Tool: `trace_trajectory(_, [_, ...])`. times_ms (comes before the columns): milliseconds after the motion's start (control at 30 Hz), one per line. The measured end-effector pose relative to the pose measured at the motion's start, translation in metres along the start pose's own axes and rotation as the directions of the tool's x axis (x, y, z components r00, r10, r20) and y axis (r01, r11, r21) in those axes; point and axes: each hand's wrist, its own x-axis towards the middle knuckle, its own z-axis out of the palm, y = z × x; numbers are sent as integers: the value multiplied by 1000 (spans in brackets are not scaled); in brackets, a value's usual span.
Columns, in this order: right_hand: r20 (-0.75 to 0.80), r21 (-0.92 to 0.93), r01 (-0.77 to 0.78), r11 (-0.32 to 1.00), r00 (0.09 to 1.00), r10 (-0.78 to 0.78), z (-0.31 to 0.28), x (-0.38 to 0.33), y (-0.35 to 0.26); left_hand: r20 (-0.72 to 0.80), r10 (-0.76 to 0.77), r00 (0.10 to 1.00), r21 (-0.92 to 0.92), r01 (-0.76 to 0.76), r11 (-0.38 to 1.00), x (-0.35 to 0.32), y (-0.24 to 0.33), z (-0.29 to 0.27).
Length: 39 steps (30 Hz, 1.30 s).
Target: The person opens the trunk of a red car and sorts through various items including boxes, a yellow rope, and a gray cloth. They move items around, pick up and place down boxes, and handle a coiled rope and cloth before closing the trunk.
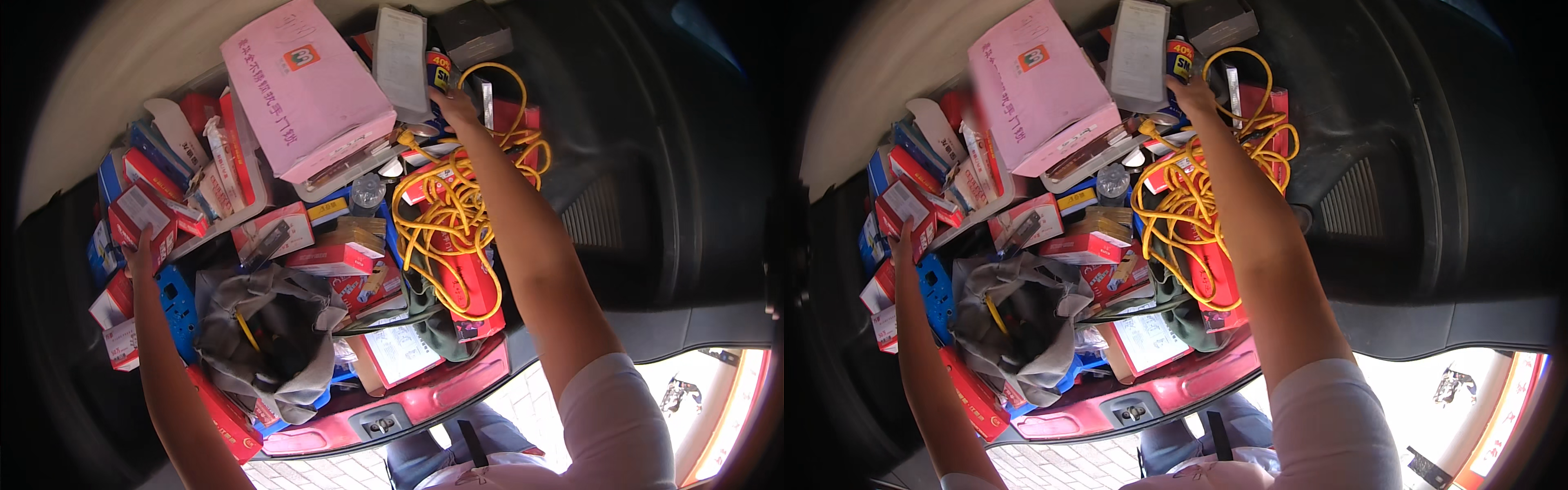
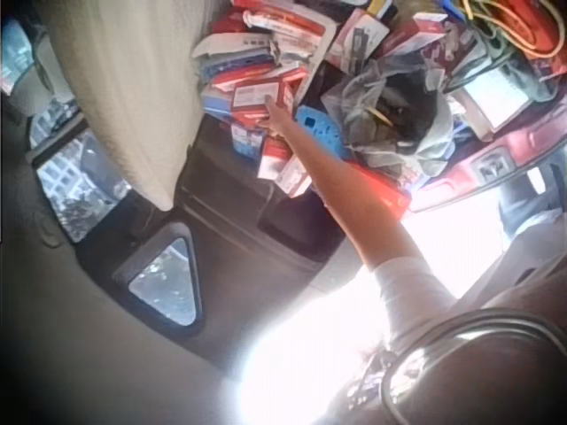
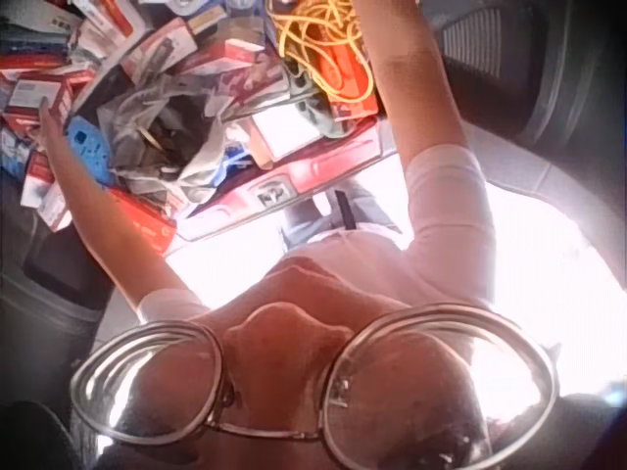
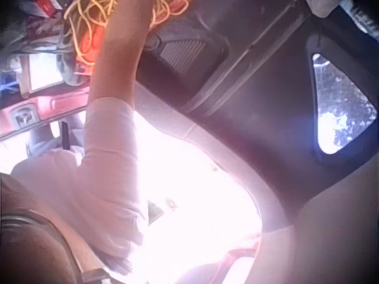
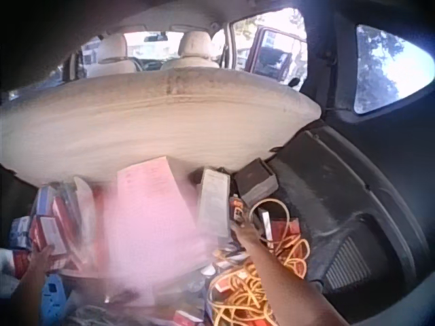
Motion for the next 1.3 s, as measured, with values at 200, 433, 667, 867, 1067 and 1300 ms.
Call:
trace_trajectory(200, [-152,243,-133,961,973,173,28,48,7,61,15,998,-124,-7,992,4,6,5])
trace_trajectory(433, [-239,696,376,612,925,-296,-89,-118,0,160,60,985,-227,-22,974,-20,24,14])
trace_trajectory(667, [-31,706,327,629,901,-434,-123,-309,66,-55,130,990,101,-124,987,-35,10,-32])
trace_trajectory(867, [167,558,33,829,974,-151,-109,-431,157,323,725,608,-727,-331,601,-404,67,-77])
trace_trajectory(1067, [210,551,116,826,939,-272,-29,-467,193,585,772,250,-507,-630,588,-580,-21,-76])
trace_trajectory(1300, [136,687,293,665,847,-514,65,-409,189,342,809,478,-367,-725,583,-533,-31,-5])
